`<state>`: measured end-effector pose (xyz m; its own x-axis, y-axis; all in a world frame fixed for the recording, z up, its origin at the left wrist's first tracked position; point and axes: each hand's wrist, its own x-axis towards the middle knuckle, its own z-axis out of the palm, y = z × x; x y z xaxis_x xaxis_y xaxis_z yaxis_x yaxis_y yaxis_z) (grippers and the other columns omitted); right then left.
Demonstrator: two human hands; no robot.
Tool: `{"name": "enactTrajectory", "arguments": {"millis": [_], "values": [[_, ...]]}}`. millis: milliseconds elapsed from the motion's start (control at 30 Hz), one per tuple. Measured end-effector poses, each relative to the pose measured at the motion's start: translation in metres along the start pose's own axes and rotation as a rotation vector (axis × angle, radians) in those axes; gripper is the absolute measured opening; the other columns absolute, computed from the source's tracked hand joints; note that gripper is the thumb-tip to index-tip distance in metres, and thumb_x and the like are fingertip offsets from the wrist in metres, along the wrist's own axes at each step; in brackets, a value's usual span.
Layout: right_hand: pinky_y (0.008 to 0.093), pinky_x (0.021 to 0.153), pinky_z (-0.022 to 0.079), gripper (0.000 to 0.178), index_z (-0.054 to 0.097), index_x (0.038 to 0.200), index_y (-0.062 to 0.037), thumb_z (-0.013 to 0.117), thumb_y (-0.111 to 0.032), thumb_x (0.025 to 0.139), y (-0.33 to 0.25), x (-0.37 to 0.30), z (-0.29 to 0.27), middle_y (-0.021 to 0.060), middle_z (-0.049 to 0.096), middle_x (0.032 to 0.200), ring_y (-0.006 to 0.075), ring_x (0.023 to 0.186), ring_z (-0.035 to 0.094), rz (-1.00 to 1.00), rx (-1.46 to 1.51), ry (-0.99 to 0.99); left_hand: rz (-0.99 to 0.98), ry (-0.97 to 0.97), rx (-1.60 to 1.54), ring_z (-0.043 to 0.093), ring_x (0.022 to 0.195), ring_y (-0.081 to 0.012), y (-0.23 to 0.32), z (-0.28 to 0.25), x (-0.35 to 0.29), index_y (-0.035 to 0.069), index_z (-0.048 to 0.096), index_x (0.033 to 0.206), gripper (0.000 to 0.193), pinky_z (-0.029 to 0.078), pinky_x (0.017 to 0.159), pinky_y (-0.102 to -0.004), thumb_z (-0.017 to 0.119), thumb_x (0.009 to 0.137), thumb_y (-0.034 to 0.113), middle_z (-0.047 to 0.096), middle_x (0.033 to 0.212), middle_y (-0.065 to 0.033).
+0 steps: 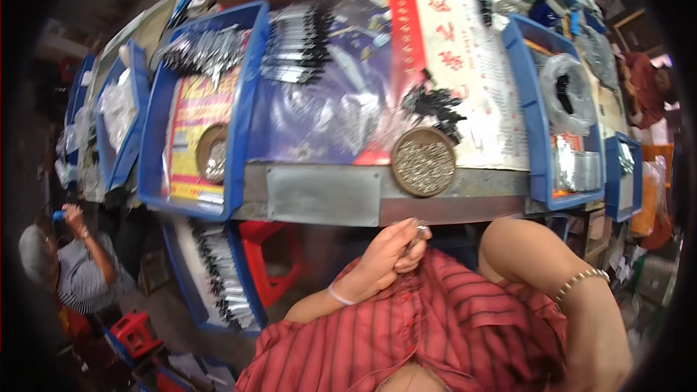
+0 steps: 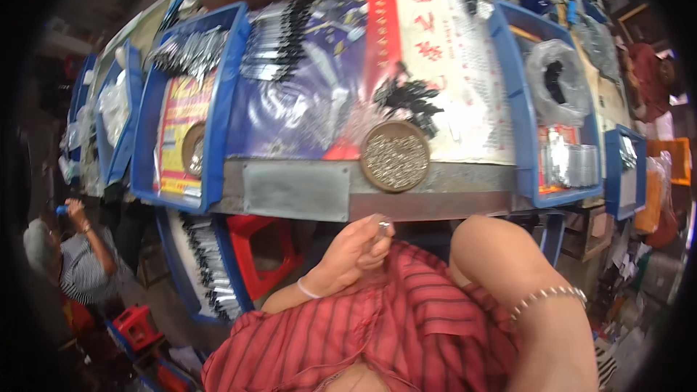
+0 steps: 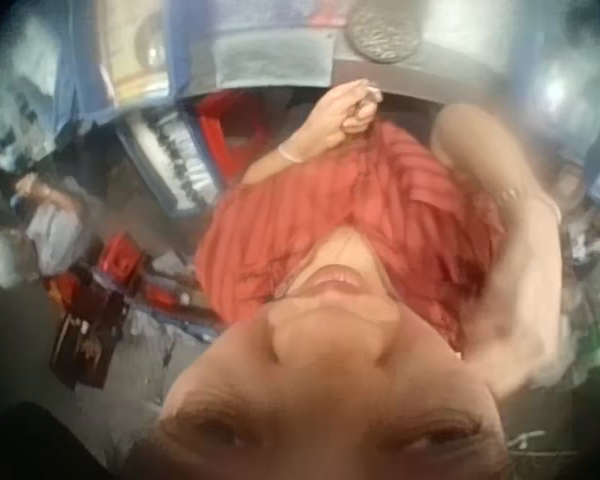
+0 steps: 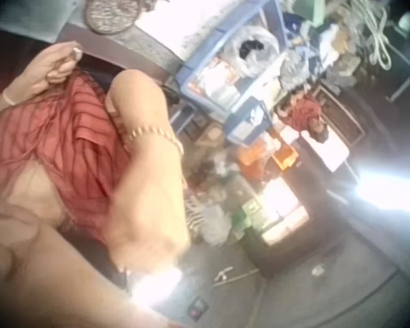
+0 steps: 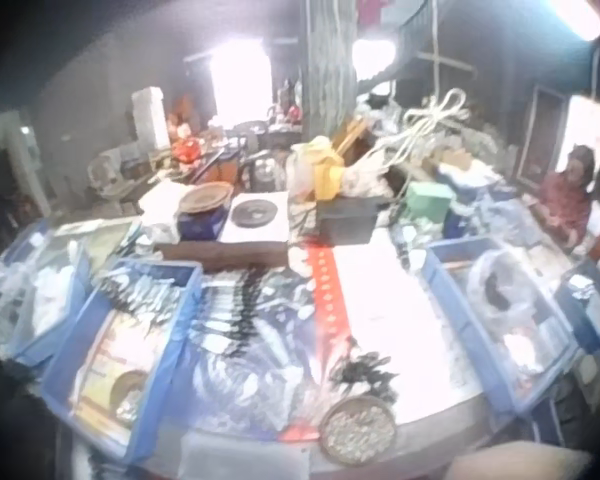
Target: The person sets down a paper package on the workbench and assembles small metal components into metal pen parts by hand.
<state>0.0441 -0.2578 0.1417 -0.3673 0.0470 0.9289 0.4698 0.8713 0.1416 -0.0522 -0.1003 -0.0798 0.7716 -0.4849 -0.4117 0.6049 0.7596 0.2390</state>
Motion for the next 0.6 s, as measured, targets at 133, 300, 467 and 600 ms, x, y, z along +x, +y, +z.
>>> {"name": "enactTrajectory", "arguments": {"millis": [133,300,467,600], "values": [[0.0182,0.043,0.042,0.009,0.063,0.067,-0.0049,0.069,-0.008,0.074,0.028,-0.032,-0.012,0.0050,0.061,0.063,0.0109,0.049,0.055,0.521,0.519,0.158,0.016,-0.011,-0.032,0.030,0.043,-0.0040,0.005,-0.004,-0.001,0.004,0.052,0.097,0.027,0.022,0.038,-0.0180,0.041,0.098,0.029,0.040,0.059,0.0003],[0.0261,0.055,0.046,0.013,0.060,0.093,-0.0067,0.061,-0.009,0.080,0.018,-0.018,0.009,0.0068,0.061,0.082,0.0147,0.067,0.058,0.607,0.069,0.393,0.060,0.008,-0.042,0.031,0.042,-0.0042,0.013,-0.011,-0.003,0.003,0.051,0.096,0.029,0.024,0.038,-0.0178,0.041,0.098,0.031,0.044,0.060,-0.0013],[0.0313,0.067,0.051,0.030,0.055,0.115,-0.0100,0.058,-0.014,0.085,0.016,-0.003,0.012,0.0045,0.061,0.104,0.0169,0.089,0.060,0.031,-0.486,0.346,0.077,-0.009,-0.034,0.031,0.042,-0.0041,0.012,-0.007,-0.001,0.003,0.051,0.096,0.029,0.024,0.038,-0.0179,0.041,0.097,0.031,0.044,0.061,-0.0015],[0.0406,0.069,0.046,0.025,0.053,0.111,-0.0055,0.036,-0.012,0.094,0.007,-0.004,0.001,0.0126,0.054,0.111,0.0257,0.089,0.055,0.214,0.375,0.258,0.080,-0.004,-0.018,0.030,0.042,-0.0042,0.012,-0.005,0.001,0.004,0.051,0.096,0.030,0.024,0.038,-0.0181,0.041,0.097,0.033,0.043,0.061,-0.0011]]}}
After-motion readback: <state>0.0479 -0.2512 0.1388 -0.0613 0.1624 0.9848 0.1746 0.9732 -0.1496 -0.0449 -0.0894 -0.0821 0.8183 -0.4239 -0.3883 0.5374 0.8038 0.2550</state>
